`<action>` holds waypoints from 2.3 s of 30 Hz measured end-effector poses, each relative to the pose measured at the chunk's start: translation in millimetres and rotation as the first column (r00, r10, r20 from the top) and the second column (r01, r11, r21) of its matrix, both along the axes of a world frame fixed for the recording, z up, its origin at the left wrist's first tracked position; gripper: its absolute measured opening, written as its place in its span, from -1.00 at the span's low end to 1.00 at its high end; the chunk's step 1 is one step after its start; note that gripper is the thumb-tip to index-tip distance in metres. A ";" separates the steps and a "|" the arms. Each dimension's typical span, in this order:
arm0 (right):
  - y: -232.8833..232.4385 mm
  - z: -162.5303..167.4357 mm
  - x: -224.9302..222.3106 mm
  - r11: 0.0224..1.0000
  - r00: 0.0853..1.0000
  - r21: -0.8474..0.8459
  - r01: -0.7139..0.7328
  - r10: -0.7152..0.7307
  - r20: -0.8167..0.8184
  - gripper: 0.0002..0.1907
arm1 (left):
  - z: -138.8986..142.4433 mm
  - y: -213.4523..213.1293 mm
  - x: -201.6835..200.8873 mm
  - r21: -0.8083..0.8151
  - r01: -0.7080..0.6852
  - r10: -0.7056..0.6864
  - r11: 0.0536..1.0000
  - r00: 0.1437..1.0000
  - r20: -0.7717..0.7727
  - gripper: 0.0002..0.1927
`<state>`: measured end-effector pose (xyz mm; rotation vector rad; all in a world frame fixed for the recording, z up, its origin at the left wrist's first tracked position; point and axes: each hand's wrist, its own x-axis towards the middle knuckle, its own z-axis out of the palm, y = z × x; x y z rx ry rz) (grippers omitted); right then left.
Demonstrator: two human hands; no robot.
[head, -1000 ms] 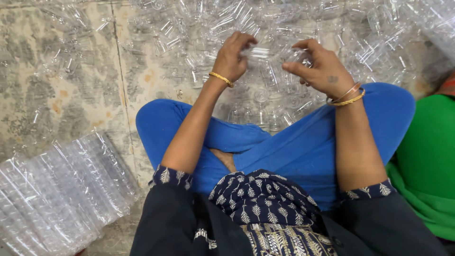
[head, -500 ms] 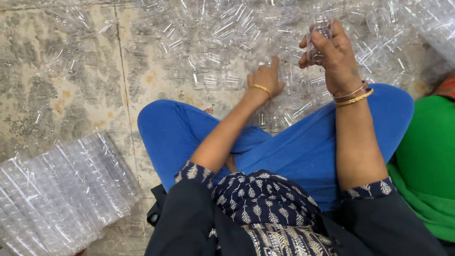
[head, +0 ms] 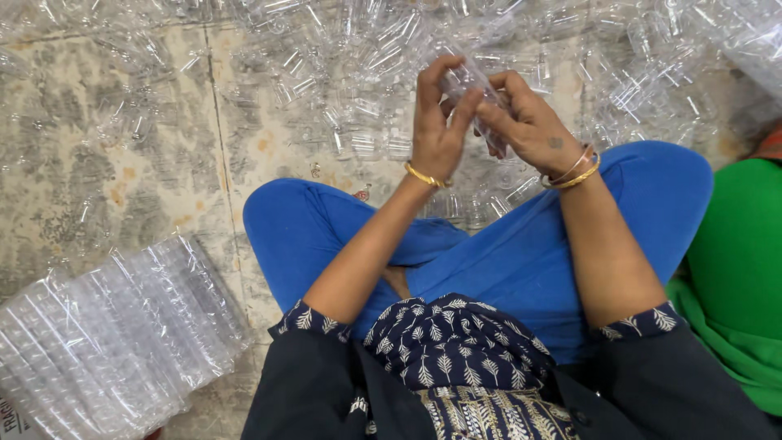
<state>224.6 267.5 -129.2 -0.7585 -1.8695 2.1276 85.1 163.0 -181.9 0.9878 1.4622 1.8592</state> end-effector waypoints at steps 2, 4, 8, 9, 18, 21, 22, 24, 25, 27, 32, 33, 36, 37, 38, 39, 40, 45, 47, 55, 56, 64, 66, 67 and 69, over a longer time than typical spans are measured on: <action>-3.2 1.7 2.4 1.000 0.993 -0.028 0.007 -0.010 -0.118 -0.38 | 15.6 -11.3 2.7 -0.019 -0.005 0.000 1.000 0.965 -0.264 -0.53; -3.5 2.5 3.3 0.999 0.983 -0.049 -0.008 -0.001 -0.186 -0.30 | 26.8 -15.4 2.1 -0.006 0.019 -0.020 1.000 0.921 -0.390 -0.53; -0.5 2.2 3.1 0.992 0.969 -0.052 -0.117 0.103 -0.224 -0.29 | 38.9 -15.7 -8.6 0.031 0.033 -0.016 0.999 0.902 -0.432 -0.49; 0.2 1.8 2.7 0.988 0.963 -0.046 -0.146 0.131 -0.234 -0.29 | 40.2 -14.7 -10.9 0.029 0.020 -0.005 0.999 0.891 -0.454 -0.48; 5.6 2.8 6.5 0.994 0.982 -0.111 -0.021 0.000 -0.186 -0.36 | 47.9 18.1 -22.8 0.204 -0.105 0.144 0.973 0.971 -0.190 -0.62; 9.4 6.8 6.3 0.988 0.955 -0.152 0.030 -0.074 -0.287 -0.37 | 58.8 28.7 -21.4 0.191 -0.095 0.154 0.977 0.933 -0.326 -0.58; 10.2 8.2 7.4 0.988 0.940 -0.152 0.026 -0.076 -0.333 -0.34 | 62.5 30.0 -18.6 0.175 -0.073 0.141 0.982 0.900 -0.413 -0.57; 12.0 10.4 10.8 0.988 0.902 -0.152 0.015 -0.079 -0.424 -0.26 | 68.2 28.8 -4.8 0.142 -0.005 0.086 0.990 0.813 -0.576 -0.56; 12.5 10.6 12.2 0.990 0.907 -0.129 0.053 -0.101 -0.408 -0.31 | 69.9 28.0 1.2 0.131 0.014 0.072 0.991 0.775 -0.628 -0.55; 13.8 10.5 16.0 0.987 0.914 -0.079 0.137 -0.156 -0.374 -0.39 | 70.7 28.4 8.9 0.150 -0.025 0.108 0.988 0.809 -0.577 -0.54; 17.5 10.2 21.4 0.979 0.904 -0.182 0.087 -0.154 -0.398 -0.52 | 65.6 34.6 -6.5 0.218 -0.110 0.165 0.970 0.955 -0.249 -0.49; 17.9 10.2 21.5 0.973 0.898 -0.219 0.073 -0.159 -0.410 -0.52 | 64.6 35.6 -11.4 0.248 -0.080 0.146 0.965 0.955 -0.260 -0.50; 17.4 7.4 20.3 0.997 0.951 -0.067 0.038 -0.057 -0.305 -0.49 | 60.3 40.4 -15.9 0.093 0.131 -0.124 0.987 0.989 -0.078 -0.66; 16.9 5.1 20.3 0.997 0.954 -0.077 0.027 -0.049 -0.295 -0.49 | 58.0 42.0 -15.4 0.049 0.172 -0.172 0.984 0.985 -0.012 -0.70; 16.8 2.1 21.3 0.996 0.957 -0.085 0.020 -0.044 -0.285 -0.49 | 54.9 45.4 -14.7 0.011 0.172 -0.172 0.985 0.984 0.049 -0.70; 17.7 -1.5 23.4 0.996 0.961 -0.092 0.017 -0.042 -0.273 -0.49 | 51.0 49.2 -14.5 -0.025 0.178 -0.174 0.984 0.978 0.111 -0.71; 19.7 -5.4 26.7 0.990 0.954 -0.117 0.078 -0.108 -0.280 -0.48 | 46.0 52.7 -14.7 0.088 0.178 -0.187 0.980 0.975 0.117 -0.74; 48.6 -25.5 54.7 0.898 0.775 -0.353 0.261 -0.413 -0.478 -0.42 | 9.8 70.5 -23.9 -0.388 -0.017 -0.054 0.922 0.984 -0.171 -0.70; 62.5 -29.7 69.6 0.861 0.711 -0.428 0.274 -0.481 -0.513 -0.37 | -6.7 70.1 -11.0 -0.495 -0.095 -0.212 0.864 0.822 -0.528 -0.55; 65.8 -49.1 68.0 0.832 0.783 -0.258 0.492 -0.552 -0.286 -0.35 | -63.6 64.2 48.3 -0.772 -0.127 -0.439 0.623 0.760 -0.479 -0.37; 64.9 -51.1 59.9 0.809 0.791 -0.228 0.543 -0.583 -0.184 -0.29 | -68.8 63.4 42.0 -0.723 -0.103 -0.397 0.683 0.779 -0.486 -0.38; 37.3 -53.4 -2.7 0.789 0.831 -0.304 0.534 -0.424 0.360 -0.17 | -80.6 46.9 -7.0 -0.521 0.157 -0.395 0.839 0.834 -0.384 -0.45; 33.1 -48.6 -13.2 0.801 0.863 -0.382 0.461 -0.304 0.403 -0.20 | -76.7 43.8 -12.3 -0.523 0.193 -0.423 0.830 0.829 -0.365 -0.37; 30.8 -44.5 -17.3 0.806 0.860 -0.351 0.476 -0.344 0.377 -0.21 | -72.8 42.2 -14.8 -0.522 0.211 -0.437 0.826 0.825 -0.359 -0.31; 27.8 -41.9 -21.3 0.816 0.855 -0.292 0.499 -0.408 0.320 -0.24 | -64.5 38.5 -19.3 -0.516 0.174 -0.419 0.839 0.812 -0.406 -0.14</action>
